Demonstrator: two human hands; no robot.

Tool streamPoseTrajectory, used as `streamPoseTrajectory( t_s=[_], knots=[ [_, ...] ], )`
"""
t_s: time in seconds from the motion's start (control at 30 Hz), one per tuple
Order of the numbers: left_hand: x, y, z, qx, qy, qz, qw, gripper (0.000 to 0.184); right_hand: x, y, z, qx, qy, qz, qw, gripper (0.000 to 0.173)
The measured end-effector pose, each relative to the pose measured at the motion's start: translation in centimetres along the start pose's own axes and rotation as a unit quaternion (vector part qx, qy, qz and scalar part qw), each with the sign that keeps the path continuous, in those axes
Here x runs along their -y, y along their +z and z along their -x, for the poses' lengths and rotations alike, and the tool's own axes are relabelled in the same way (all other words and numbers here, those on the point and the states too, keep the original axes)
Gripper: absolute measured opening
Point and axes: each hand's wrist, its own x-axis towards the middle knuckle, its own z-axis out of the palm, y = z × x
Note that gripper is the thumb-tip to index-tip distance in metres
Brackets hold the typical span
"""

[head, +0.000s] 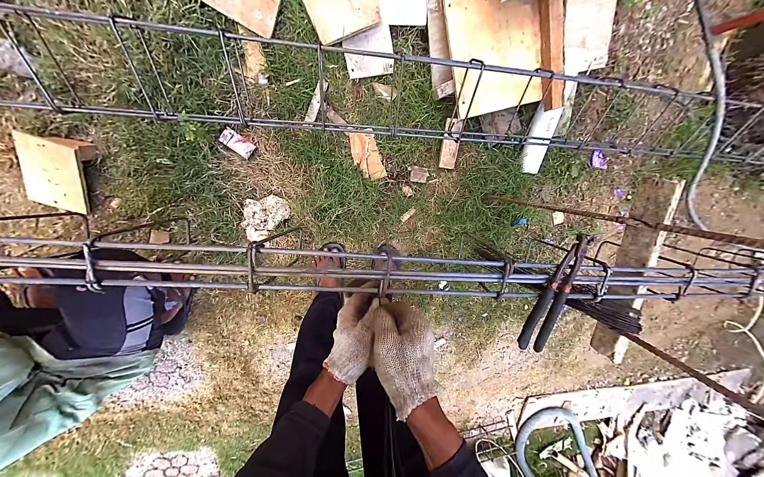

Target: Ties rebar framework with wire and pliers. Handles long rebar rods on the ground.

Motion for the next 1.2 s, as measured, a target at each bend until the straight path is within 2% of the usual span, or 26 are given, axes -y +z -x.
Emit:
streamPoseTrajectory(
  t_s=[0.13, 0.23, 0.37, 0.47, 0.63, 0.83, 1.0, 1.07, 1.2],
  knots=[
    [0.6, -0.3, -0.4, 0.007, 0.036, -0.015, 0.999, 0.027, -1.7, -2.6, -1.6, 0.022, -0.069, 0.100, 0.992, 0.018],
    [0.6, -0.2, -0.5, 0.009, 0.043, 0.002, 0.999, 0.023, -1.7, -4.7, -3.8, 0.039, -0.100, 0.207, 0.973, 0.021],
    [0.7, 0.0, -0.6, 0.005, 0.039, 0.016, 0.999, 0.023, -0.3, -4.9, -5.9, 0.067, -0.091, 0.309, 0.944, 0.022],
    [0.8, 0.2, -0.6, -0.003, 0.035, 0.027, 0.999, 0.024, 0.4, -4.6, -6.1, 0.074, -0.067, 0.324, 0.941, 0.022],
    [0.5, 0.5, -0.7, 0.006, 0.012, 0.148, 0.989, 0.024, 2.1, -4.0, -6.2, 0.083, -0.021, 0.356, 0.931, 0.023],
    [-0.4, 3.2, -0.5, -0.135, 0.038, 0.046, 0.989, 0.014, 2.4, -3.6, -6.0, 0.077, -0.022, 0.343, 0.936, 0.023],
    [-0.3, 3.7, -0.4, -0.144, 0.051, 0.069, 0.986, 0.016, 0.6, -6.3, -4.1, 0.081, -0.072, 0.274, 0.956, 0.022],
    [-0.3, 3.4, -0.2, -0.131, 0.045, 0.067, 0.988, 0.017, 0.5, -6.8, -2.6, 0.065, -0.094, 0.299, 0.947, 0.020],
    [-0.8, 2.8, -0.4, -0.094, 0.038, 0.099, 0.990, 0.017, 1.9, -6.4, -3.8, 0.126, -0.074, 0.417, 0.897, 0.024]
  ],
)
